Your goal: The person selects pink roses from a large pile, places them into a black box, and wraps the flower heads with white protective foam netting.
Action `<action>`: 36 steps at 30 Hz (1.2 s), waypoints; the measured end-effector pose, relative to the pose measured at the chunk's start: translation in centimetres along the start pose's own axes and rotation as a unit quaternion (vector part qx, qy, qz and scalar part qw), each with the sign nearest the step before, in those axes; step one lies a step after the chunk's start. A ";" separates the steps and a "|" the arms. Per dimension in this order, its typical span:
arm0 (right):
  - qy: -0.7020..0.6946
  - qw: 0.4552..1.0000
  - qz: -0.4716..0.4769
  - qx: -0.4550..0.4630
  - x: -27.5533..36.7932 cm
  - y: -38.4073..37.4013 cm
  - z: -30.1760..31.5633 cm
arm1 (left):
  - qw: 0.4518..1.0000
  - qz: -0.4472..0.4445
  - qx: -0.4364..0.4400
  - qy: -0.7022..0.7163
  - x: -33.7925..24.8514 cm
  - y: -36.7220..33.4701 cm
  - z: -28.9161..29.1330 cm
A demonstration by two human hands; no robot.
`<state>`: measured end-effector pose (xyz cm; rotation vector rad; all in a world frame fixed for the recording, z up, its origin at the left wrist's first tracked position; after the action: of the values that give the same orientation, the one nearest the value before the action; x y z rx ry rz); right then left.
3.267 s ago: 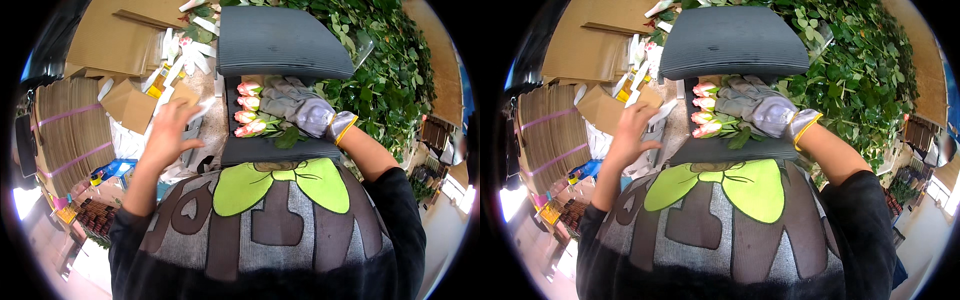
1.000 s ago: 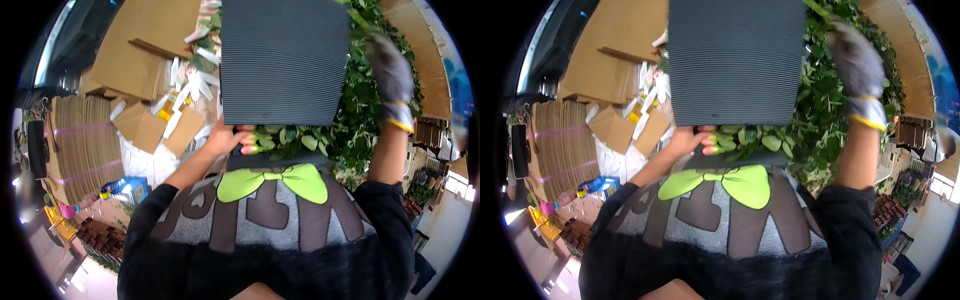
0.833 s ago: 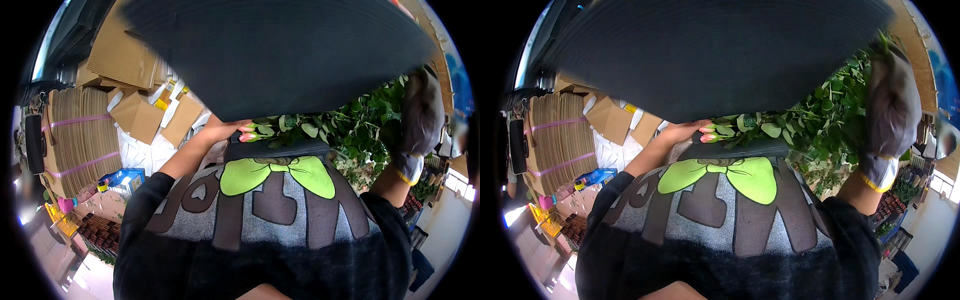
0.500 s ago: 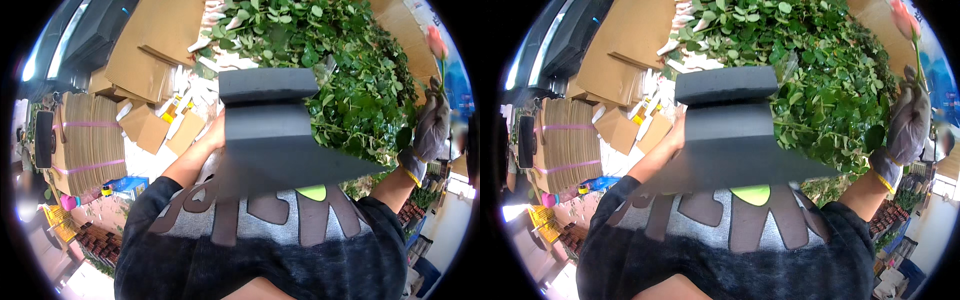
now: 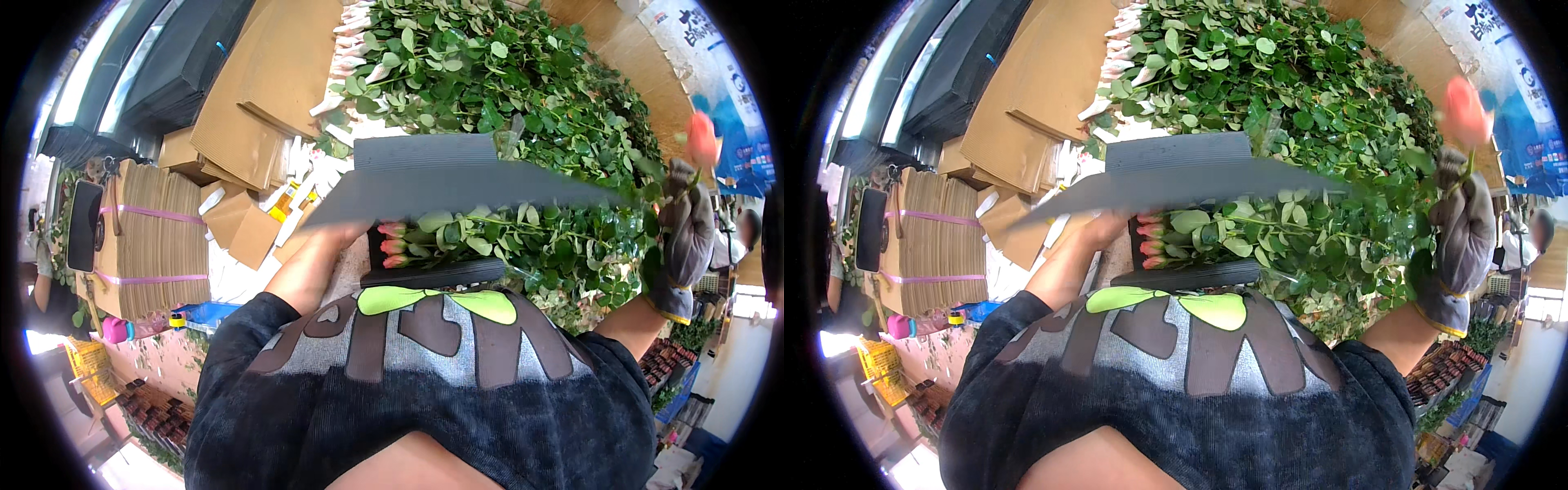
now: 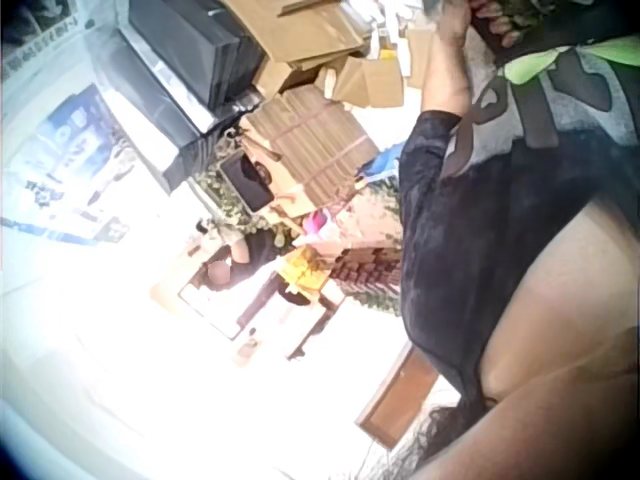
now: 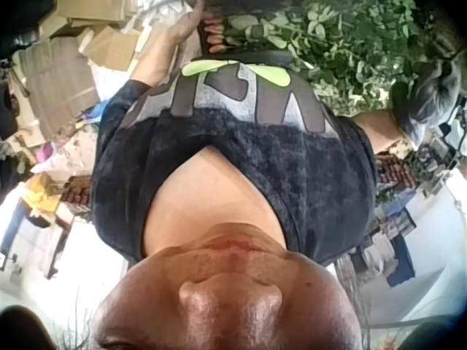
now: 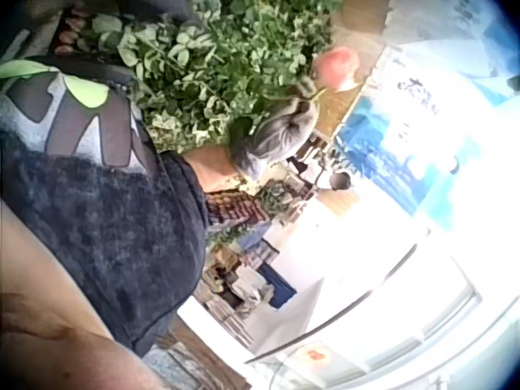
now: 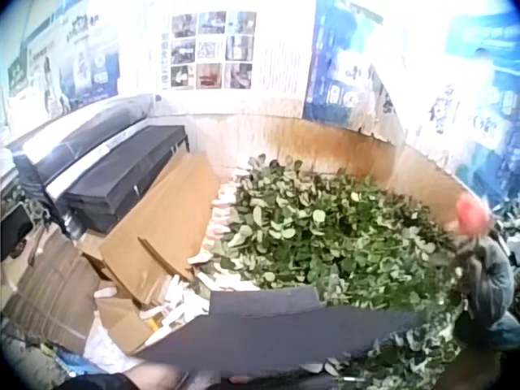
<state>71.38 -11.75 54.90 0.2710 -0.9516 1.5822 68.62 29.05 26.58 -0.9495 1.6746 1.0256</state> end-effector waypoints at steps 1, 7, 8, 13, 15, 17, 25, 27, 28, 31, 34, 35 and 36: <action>-0.028 0.999 -0.024 0.022 -1.0 0.4 1.1 | 1.000 0.011 0.010 0.001 0.0 -0.2 -0.4; -0.314 0.909 -0.122 0.246 0.9 3.5 -2.1 | 0.991 0.028 0.016 -0.131 1.9 -1.0 0.3; -0.222 0.948 0.002 0.228 4.4 4.4 -4.3 | 0.967 0.014 0.045 -0.250 0.9 -1.3 -0.1; 0.133 0.916 0.199 0.322 2.7 6.2 -22.8 | 0.882 -0.223 -0.037 -0.414 3.7 0.7 0.9; 0.421 0.835 0.234 0.267 -1.9 8.5 -28.2 | 0.873 -0.252 -0.009 -0.418 2.6 0.4 -0.1; 0.288 0.892 0.226 0.266 -2.6 9.0 -28.8 | 0.877 -0.222 -0.023 -0.425 2.3 1.3 -0.4; 0.345 0.848 0.306 0.262 -2.5 9.5 -28.4 | 0.828 -0.276 -0.090 -0.479 3.3 2.6 -1.0; 0.310 0.860 0.335 0.226 -3.1 9.2 -28.6 | 0.765 -0.319 -0.123 -0.546 2.0 3.0 -1.9; 0.310 0.859 0.332 0.234 -3.4 9.3 -28.7 | 0.725 -0.334 -0.117 -0.591 1.2 3.3 -2.3; 0.307 0.855 0.330 0.257 -3.5 9.4 -28.9 | 0.700 -0.324 -0.073 -0.632 1.3 2.9 -2.1; 0.269 0.859 0.320 0.295 -3.8 9.1 -29.1 | 0.806 -0.271 -0.072 -0.521 3.1 2.0 -0.9; 0.261 0.860 0.310 0.310 -3.7 9.0 -28.8 | 0.814 -0.278 -0.073 -0.506 3.3 1.8 -0.8; 0.257 0.861 0.284 0.335 -3.0 8.8 -28.1 | 0.820 -0.282 -0.074 -0.492 3.0 1.8 -0.8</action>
<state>73.41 6.06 31.37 0.0206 -0.0127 2.3508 65.91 28.52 24.26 -0.7245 0.4102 0.9688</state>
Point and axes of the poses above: each hand's wrist, its own y-axis away from the middle knuckle, its own z-axis out of the back of the hand, x = y × z, the point moved 4 cm from there along -y, towards the middle knuckle, and after that the axes turned 14 degrees about -z, right-handed, at the moved point
